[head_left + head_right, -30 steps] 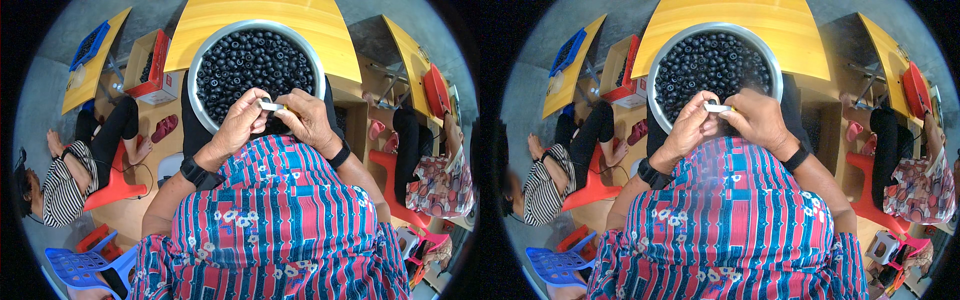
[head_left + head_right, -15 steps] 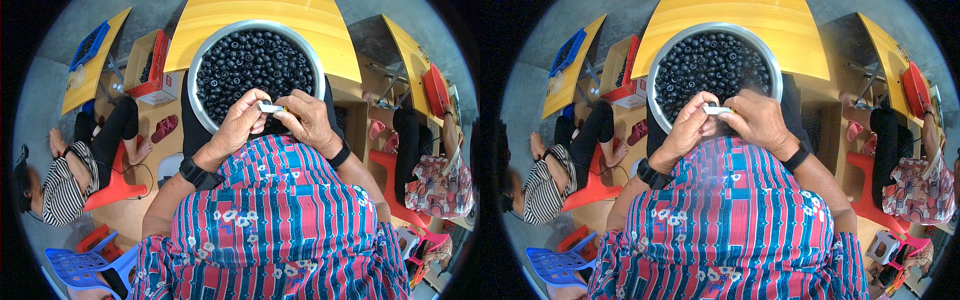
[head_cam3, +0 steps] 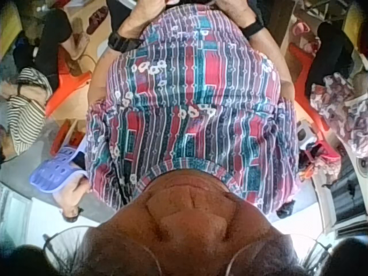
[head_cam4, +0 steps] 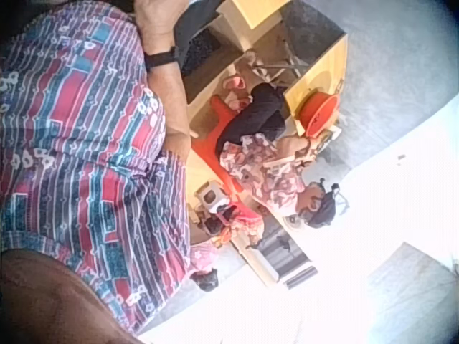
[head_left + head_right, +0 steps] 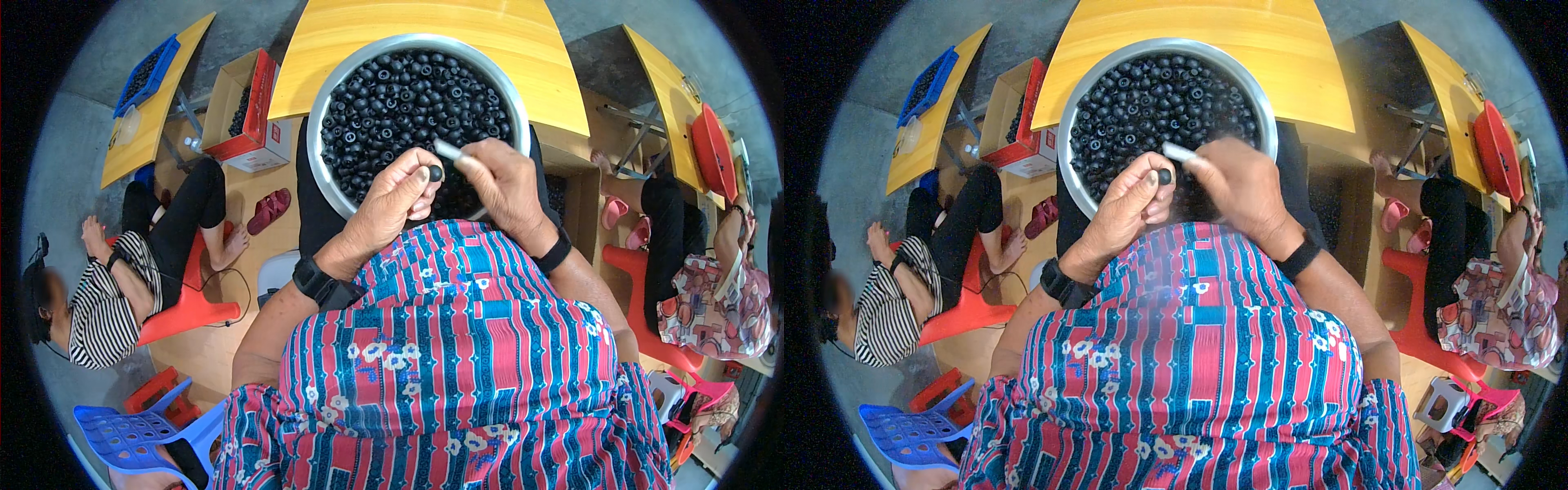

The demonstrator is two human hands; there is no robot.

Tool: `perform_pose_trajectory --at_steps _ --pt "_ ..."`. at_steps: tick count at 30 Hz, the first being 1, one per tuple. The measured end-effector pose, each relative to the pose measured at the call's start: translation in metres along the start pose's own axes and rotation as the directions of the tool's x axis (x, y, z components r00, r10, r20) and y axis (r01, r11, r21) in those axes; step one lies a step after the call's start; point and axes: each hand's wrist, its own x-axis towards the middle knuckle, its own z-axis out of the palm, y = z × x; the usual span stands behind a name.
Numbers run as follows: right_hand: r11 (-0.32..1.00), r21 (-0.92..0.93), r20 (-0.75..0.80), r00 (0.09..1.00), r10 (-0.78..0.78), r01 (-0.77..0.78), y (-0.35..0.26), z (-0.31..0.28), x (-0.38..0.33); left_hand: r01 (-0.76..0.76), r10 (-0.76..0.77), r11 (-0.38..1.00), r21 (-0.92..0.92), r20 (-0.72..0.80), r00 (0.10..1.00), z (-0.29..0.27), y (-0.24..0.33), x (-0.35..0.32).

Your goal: Sorting and inspecting small black plastic parts from a metal bowl.

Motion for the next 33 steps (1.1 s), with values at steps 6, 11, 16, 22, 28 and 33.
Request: perform_pose_trajectory --at_steps 6,11,16,22,28,33 --pt "0.975 0.195 0.001 0.994 0.108 -0.106 0.002 -0.0007 -0.0002 0.015 -0.015 0.999 -0.034 0.0 1.0 -0.0012 -0.0005 -0.0001" --pt "0.977 0.205 0.101 0.994 0.04 -0.06 -0.0021 -0.004 -0.0003 0.008 -0.009 0.998 -0.062 -0.007 1.0 -0.0024 -0.0025 -0.0004" --pt "0.986 0.159 0.192 0.978 -0.081 0.05 -0.0058 -0.0055 -0.0011 0.008 -0.008 0.999 -0.047 0.001 1.0 -0.0038 -0.0026 0.0001" --pt "0.995 0.068 0.194 0.977 -0.088 0.076 -0.0059 -0.0052 -0.0013 0.002 -0.001 0.999 -0.035 0.018 1.0 -0.0034 -0.0024 0.0004" --pt "0.994 0.062 0.191 0.976 -0.103 0.093 -0.0062 -0.0056 -0.0009 -0.005 0.005 1.0 -0.02 0.03 1.0 -0.0038 -0.002 0.0002" --pt "0.994 0.061 0.19 0.976 -0.105 0.095 -0.0064 -0.0055 -0.0009 -0.001 0.002 1.0 -0.006 0.026 1.0 -0.0035 -0.002 -0.0002"
